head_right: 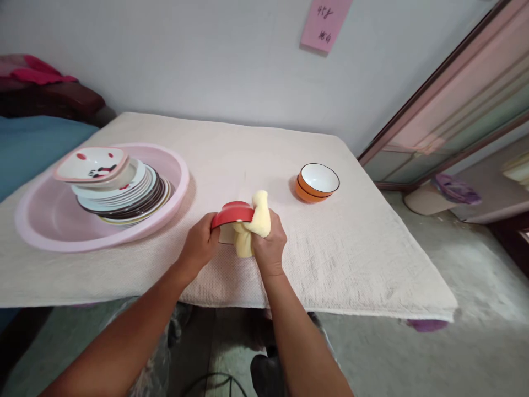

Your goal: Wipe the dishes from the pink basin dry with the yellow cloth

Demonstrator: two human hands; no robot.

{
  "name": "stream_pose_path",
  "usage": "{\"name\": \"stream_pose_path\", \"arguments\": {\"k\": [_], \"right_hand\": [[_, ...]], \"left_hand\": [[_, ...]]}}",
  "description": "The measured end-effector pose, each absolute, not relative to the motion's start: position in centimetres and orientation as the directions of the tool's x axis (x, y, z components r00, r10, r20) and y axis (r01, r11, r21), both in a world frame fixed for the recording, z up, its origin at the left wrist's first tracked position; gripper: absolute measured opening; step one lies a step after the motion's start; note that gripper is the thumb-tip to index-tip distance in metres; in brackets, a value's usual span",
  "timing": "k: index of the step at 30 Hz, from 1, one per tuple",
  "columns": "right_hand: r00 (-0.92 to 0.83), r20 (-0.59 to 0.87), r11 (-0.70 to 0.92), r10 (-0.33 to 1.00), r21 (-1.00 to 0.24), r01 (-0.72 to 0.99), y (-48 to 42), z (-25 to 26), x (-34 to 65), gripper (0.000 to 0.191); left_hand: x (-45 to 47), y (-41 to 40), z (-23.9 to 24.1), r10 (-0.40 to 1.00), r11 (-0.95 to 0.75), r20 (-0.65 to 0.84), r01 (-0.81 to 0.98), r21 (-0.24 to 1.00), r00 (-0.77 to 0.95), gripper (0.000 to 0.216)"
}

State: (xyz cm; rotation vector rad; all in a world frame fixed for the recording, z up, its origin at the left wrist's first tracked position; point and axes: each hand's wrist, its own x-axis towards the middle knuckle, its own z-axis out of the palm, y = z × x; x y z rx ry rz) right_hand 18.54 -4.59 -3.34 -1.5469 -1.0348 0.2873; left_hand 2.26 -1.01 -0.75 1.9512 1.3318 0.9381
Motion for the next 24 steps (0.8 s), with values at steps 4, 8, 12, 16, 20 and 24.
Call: {"name": "stream_pose_path", "arguments": {"k": [4, 8, 12, 16, 20, 24], "right_hand": [[0.598, 0.089, 0.064, 0.797, -0.996, 0.063, -4.2, -3.6, 16.4, 0.037], [0.573, -0.058, 0.038, 0.818, -0.987, -0.155, -4.2, -3.1, 16.3, 0.033], [0.695, 0.118, 0.022, 0.710, -0.989, 0.145, -4.6, -2.7, 18.6, 0.035], [0.511, 0.458, 0.101, 0.728, -0.808, 0.580, -5.2, -2.6, 19.7, 0.041], [0.440, 0.514, 0.150, 0.737, -0.758, 0.634, -5.4, -2.7, 19.1, 0.047], [0.577, 0.263, 0.101, 0.773, -0.949, 0.297, -5.0, -3.0, 18.0, 0.049]], "left_hand": [[3.4, -1.0, -1.2, 0.981, -0.192, 0.182, 0.240, 0.952, 0.066, 0.025], [4.2, -0.8, -2.2, 0.990, -0.029, 0.023, 0.040, 0.999, 0.136, 0.029], [3.9, -0.6, -2.7, 0.966, -0.114, 0.058, 0.217, 0.969, 0.250, 0.031], [2.9, -0.7, -2.3, 0.933, -0.347, 0.251, 0.455, 0.820, 0.259, 0.038], [2.6, -0.8, -1.7, 0.924, -0.375, 0.285, 0.459, 0.806, 0.255, 0.026], [3.2, -0.9, -1.3, 0.936, -0.352, 0.327, 0.265, 0.898, 0.132, 0.016]]}}
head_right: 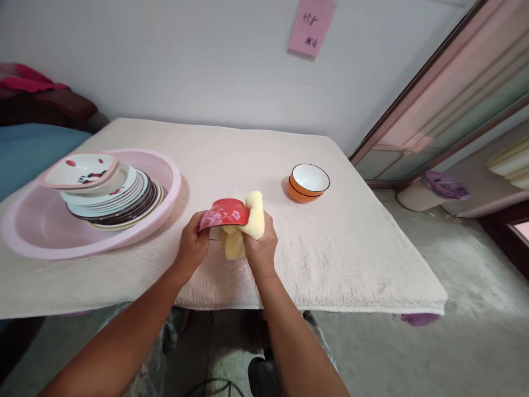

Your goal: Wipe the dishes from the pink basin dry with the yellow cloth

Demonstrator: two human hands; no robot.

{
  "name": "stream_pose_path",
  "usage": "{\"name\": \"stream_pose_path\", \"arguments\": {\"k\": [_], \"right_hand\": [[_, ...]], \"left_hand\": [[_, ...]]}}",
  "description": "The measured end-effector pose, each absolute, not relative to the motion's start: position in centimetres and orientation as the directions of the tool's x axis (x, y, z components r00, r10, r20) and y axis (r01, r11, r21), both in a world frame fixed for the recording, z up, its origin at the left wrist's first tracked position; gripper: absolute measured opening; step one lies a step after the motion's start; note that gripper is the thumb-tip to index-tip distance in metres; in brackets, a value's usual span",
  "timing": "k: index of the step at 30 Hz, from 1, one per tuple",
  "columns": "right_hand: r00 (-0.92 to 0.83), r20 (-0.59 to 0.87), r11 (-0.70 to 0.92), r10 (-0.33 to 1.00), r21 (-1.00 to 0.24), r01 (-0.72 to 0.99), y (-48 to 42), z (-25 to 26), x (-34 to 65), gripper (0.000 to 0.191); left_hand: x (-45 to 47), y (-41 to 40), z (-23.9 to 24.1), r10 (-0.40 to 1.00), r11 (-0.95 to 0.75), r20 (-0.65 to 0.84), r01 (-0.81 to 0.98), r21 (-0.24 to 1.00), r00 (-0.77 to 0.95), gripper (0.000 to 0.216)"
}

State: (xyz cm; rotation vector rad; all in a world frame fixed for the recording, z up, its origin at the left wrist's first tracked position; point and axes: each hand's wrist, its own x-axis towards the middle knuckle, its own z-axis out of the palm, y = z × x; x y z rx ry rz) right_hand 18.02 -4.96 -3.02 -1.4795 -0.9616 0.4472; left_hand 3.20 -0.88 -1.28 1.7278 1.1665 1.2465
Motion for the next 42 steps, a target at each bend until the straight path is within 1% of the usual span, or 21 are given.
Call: {"name": "stream_pose_path", "arguments": {"k": [3, 4, 6, 8, 11, 14, 15, 17, 18, 20, 22, 24, 26, 28, 30, 31, 34, 36, 37, 39, 42], "right_hand": [[0.572, 0.078, 0.081, 0.816, -0.997, 0.021, -4.7, -2.9, 17.5, 0.045], [0.568, 0.051, 0.076, 0.822, -0.997, -0.021, -4.6, -2.8, 17.4, 0.044], [0.604, 0.033, 0.066, 0.797, -0.997, -0.033, -4.6, -2.5, 17.7, 0.040], [0.675, 0.057, 0.064, 0.735, -0.998, 0.014, -4.7, -2.4, 18.3, 0.038], [0.727, 0.208, 0.069, 0.655, -0.974, 0.217, -4.9, -2.4, 19.6, 0.040], [0.611, 0.410, 0.093, 0.677, -0.871, 0.482, -5.2, -2.6, 20.2, 0.042], [0.566, 0.448, 0.106, 0.692, -0.839, 0.534, -5.2, -2.7, 20.1, 0.042], [0.537, 0.464, 0.120, 0.705, -0.824, 0.554, -5.2, -2.8, 19.7, 0.044], [0.552, 0.441, 0.116, 0.708, -0.843, 0.525, -5.2, -2.9, 19.3, 0.045], [0.596, 0.345, 0.107, 0.725, -0.912, 0.397, -5.0, -3.1, 18.4, 0.046], [0.589, 0.216, 0.116, 0.779, -0.972, 0.202, -4.8, -3.3, 17.3, 0.044], [0.531, 0.093, 0.117, 0.842, -0.993, -0.012, -4.6, -3.5, 16.5, 0.040], [0.501, 0.005, 0.101, 0.865, -0.981, -0.165, -4.6, -3.5, 16.1, 0.039], [0.537, -0.053, 0.082, 0.842, -0.971, -0.223, -4.6, -3.4, 16.4, 0.038], [0.611, -0.066, 0.060, 0.789, -0.981, -0.183, -4.6, -3.2, 17.0, 0.036], [0.649, -0.045, 0.051, 0.760, -0.990, -0.128, -4.6, -3.0, 17.4, 0.036], [0.682, 0.125, 0.033, 0.721, -0.989, 0.146, -4.8, -2.7, 18.4, 0.041], [0.636, 0.243, 0.059, 0.732, -0.953, 0.296, -4.9, -2.7, 18.6, 0.045], [0.613, 0.276, 0.074, 0.740, -0.940, 0.333, -5.0, -2.7, 18.5, 0.046], [0.592, 0.291, 0.104, 0.752, -0.939, 0.329, -5.0, -2.9, 18.3, 0.050], [0.567, 0.196, 0.109, 0.800, -0.977, 0.184, -4.8, -3.3, 17.6, 0.053]], "left_hand": [[4.0, -1.1, -1.4, 0.960, -0.277, 0.273, 0.096, 0.956, 0.057, 0.019], [4.2, -1.2, -1.6, 0.969, -0.241, 0.238, 0.053, 0.969, 0.061, 0.021], [4.5, -1.2, -2.0, 0.978, -0.159, 0.155, 0.017, 0.987, 0.138, 0.025], [4.6, -1.3, -2.3, 0.965, -0.111, 0.091, 0.067, 0.992, 0.248, 0.028], [4.2, -1.3, -2.4, 0.950, -0.189, 0.117, 0.239, 0.952, 0.289, 0.034], [3.4, -1.3, -2.1, 0.939, -0.311, 0.213, 0.407, 0.859, 0.269, 0.038], [3.2, -1.3, -2.0, 0.935, -0.333, 0.229, 0.447, 0.831, 0.270, 0.034], [3.0, -1.3, -1.7, 0.935, -0.342, 0.247, 0.470, 0.814, 0.254, 0.026], [3.0, -1.3, -1.6, 0.940, -0.332, 0.251, 0.447, 0.831, 0.231, 0.024], [3.3, -1.3, -1.4, 0.959, -0.278, 0.236, 0.339, 0.899, 0.160, 0.023], [3.8, -1.3, -1.4, 0.982, -0.186, 0.176, 0.180, 0.966, 0.071, 0.024], [4.2, -1.2, -1.7, 0.997, -0.075, 0.074, 0.021, 0.997, 0.034, 0.027], [4.3, -1.0, -2.1, 0.995, 0.018, -0.012, -0.063, 0.998, 0.097, 0.030], [4.1, -0.8, -2.3, 0.979, 0.051, -0.044, -0.029, 0.998, 0.197, 0.031], [3.8, -0.7, -2.3, 0.971, -0.003, -0.013, 0.068, 0.998, 0.237, 0.033], [3.6, -0.7, -2.2, 0.972, -0.055, 0.025, 0.120, 0.991, 0.233, 0.034], [2.9, -0.7, -1.7, 0.964, -0.212, 0.155, 0.270, 0.939, 0.216, 0.030], [2.6, -0.7, -1.4, 0.960, -0.238, 0.172, 0.317, 0.918, 0.223, 0.021], [2.5, -0.7, -1.4, 0.962, -0.229, 0.164, 0.313, 0.922, 0.220, 0.018], [2.5, -0.6, -1.4, 0.970, -0.198, 0.152, 0.253, 0.947, 0.191, 0.017], [2.9, -0.5, -1.4, 0.985, -0.127, 0.113, 0.106, 0.986, 0.127, 0.020]]}}
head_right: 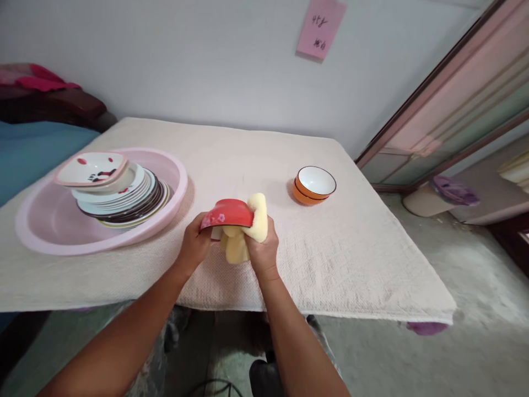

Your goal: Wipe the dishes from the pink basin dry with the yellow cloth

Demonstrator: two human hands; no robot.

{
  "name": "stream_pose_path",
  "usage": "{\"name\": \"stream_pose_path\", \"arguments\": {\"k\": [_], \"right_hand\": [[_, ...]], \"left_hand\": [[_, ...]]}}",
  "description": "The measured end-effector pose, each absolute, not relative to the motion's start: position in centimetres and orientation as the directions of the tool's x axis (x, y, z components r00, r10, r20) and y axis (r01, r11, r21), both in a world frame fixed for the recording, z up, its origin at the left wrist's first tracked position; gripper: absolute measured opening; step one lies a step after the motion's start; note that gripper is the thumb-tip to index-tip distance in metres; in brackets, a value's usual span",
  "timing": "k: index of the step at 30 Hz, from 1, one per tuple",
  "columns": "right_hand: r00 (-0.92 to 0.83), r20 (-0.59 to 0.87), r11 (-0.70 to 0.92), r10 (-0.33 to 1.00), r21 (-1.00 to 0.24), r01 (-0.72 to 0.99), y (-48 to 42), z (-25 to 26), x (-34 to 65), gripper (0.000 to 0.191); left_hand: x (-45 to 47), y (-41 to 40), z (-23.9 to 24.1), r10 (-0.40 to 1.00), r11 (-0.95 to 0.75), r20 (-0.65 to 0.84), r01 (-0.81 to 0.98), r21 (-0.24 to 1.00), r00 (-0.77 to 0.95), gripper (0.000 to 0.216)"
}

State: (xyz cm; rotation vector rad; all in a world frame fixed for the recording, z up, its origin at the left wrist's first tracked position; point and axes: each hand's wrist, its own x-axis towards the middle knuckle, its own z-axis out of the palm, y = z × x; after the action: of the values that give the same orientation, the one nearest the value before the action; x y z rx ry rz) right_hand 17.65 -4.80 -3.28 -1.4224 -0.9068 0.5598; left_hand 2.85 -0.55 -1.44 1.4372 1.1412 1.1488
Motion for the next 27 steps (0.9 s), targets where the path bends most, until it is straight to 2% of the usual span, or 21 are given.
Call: {"name": "stream_pose_path", "arguments": {"k": [3, 5, 7, 9, 13, 16, 18, 22, 25, 27], "right_hand": [[0.495, 0.100, 0.097, 0.863, -0.995, 0.032, -4.5, -3.6, 17.1, 0.049], [0.485, 0.061, 0.081, 0.873, -0.997, -0.020, -4.4, -3.7, 16.9, 0.045], [0.534, 0.017, 0.053, 0.845, -0.997, -0.054, -4.5, -3.6, 17.1, 0.039], [0.611, -0.005, 0.035, 0.791, -0.998, -0.053, -4.6, -3.4, 17.6, 0.037], [0.676, 0.183, 0.069, 0.714, -0.979, 0.192, -4.8, -3.2, 19.1, 0.040], [0.633, 0.269, 0.069, 0.726, -0.944, 0.323, -4.8, -3.5, 19.4, 0.044], [0.637, 0.213, 0.052, 0.741, -0.964, 0.263, -4.5, -3.8, 18.9, 0.045], [0.611, 0.020, 0.056, 0.792, -0.998, -0.039, -4.1, -4.3, 17.4, 0.040], [0.542, -0.101, 0.032, 0.834, -0.973, -0.230, -4.1, -4.1, 16.8, 0.037], [0.520, -0.158, -0.025, 0.840, -0.967, -0.254, -4.3, -3.8, 16.9, 0.035]], "left_hand": [[3.5, -0.6, -1.6, 0.998, 0.002, 0.002, -0.058, 0.998, 0.070, 0.027], [3.8, -0.6, -1.9, 0.993, 0.078, -0.068, -0.104, 0.992, 0.099, 0.031], [3.8, -0.6, -2.2, 0.977, 0.107, -0.095, -0.051, 0.993, 0.191, 0.032], [3.7, -0.6, -2.3, 0.964, 0.045, -0.059, 0.062, 0.997, 0.258, 0.032], [3.1, -0.8, -1.7, 0.960, -0.181, 0.107, 0.280, 0.943, 0.259, 0.028], [2.9, -0.9, -1.5, 0.954, -0.243, 0.149, 0.376, 0.894, 0.261, 0.017], [3.1, -1.1, -1.6, 0.960, -0.244, 0.176, 0.342, 0.907, 0.219, 0.016], [4.0, -1.5, -1.9, 0.974, -0.209, 0.200, 0.086, 0.974, 0.102, 0.018], [4.6, -1.6, -1.8, 0.991, -0.100, 0.101, -0.007, 0.995, 0.091, 0.019], [4.8, -1.6, -1.8, 0.993, 0.015, -0.015, 0.002, 1.000, 0.121, 0.020]]}}
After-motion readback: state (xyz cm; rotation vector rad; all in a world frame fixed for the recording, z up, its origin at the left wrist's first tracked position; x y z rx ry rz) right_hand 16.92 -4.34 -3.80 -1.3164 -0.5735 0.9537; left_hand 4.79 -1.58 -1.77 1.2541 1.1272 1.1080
